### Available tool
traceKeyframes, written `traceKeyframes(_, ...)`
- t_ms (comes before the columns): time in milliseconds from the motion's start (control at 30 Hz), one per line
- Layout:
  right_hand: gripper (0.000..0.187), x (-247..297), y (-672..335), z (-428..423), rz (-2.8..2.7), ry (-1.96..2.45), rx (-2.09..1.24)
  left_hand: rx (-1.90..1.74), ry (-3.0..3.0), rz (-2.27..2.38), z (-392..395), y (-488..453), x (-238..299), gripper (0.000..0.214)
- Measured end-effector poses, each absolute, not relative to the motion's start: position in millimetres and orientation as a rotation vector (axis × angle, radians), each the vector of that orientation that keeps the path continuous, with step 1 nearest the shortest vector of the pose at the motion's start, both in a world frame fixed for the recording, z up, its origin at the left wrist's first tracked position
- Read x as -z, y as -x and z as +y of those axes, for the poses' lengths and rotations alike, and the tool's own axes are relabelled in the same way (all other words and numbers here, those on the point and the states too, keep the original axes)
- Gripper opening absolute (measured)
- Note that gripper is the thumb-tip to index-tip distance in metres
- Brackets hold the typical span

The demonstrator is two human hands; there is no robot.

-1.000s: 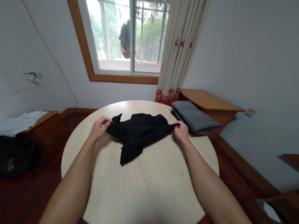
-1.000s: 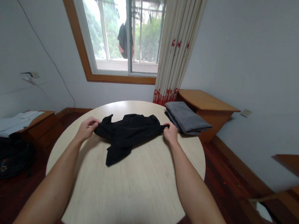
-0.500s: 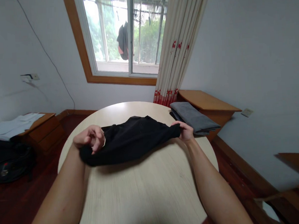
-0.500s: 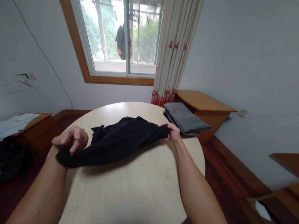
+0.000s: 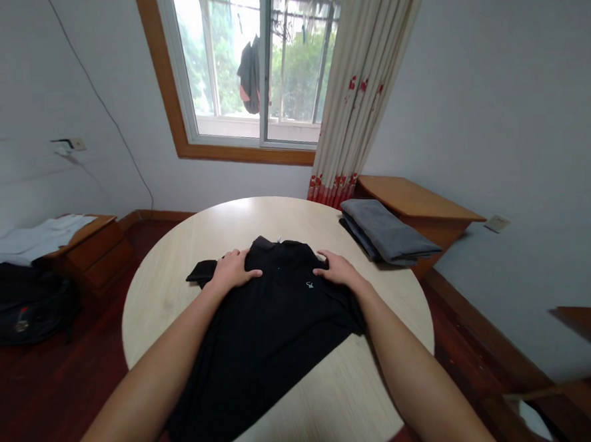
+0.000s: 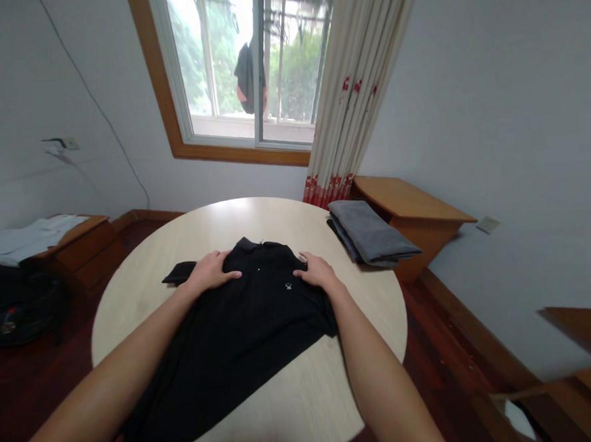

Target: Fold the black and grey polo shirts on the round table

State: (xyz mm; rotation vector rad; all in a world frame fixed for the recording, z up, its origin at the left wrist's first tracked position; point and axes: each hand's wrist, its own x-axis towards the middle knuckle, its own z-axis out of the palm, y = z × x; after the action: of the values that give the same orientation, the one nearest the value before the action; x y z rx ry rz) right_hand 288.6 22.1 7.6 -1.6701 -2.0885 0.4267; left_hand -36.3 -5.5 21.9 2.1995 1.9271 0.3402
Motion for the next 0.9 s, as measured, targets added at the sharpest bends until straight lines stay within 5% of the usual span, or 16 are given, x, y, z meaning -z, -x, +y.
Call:
traceKeyframes(133,0.016,-19.6,-287.5,16.5,-2.062,1.587,-0.364,-0.444,-2.086,1.907,-7.6,42.0,-35.3,0.044)
traceKeyframes(267,0.018,-36.1,-278.7,5.7,-1.688,1.273,-0.071,-1.224,-2.095,1.823,-16.8,44.5,-54.7,0.023)
traceKeyframes(400,0.021,-33.8,-262.1,2.3,-1.651,1.034,-0.166,-1.705,-2.059,1.506,-24.9,30.4,-57.9,0.022)
traceKeyframes(533,0.026,-22.6,-247.7,2.2,-1.632,0.970,-0.521,-1.362,-2.115,1.209,-29.9,5.2,-41.5,0.035)
traceKeyframes(733,0.036,-33.4,-227.3,-21.0,-1.712,0.754,-1.003,-0.844,-2.122,0.884,-55.1,-25.1,-40.7,0.111)
traceKeyframes(900,0.043,-58.9,-243.4,-30.3,-1.682,0.635,-1.313,-0.770,-2.079,0.820,-69.8,-3.2,-95.3,0.072)
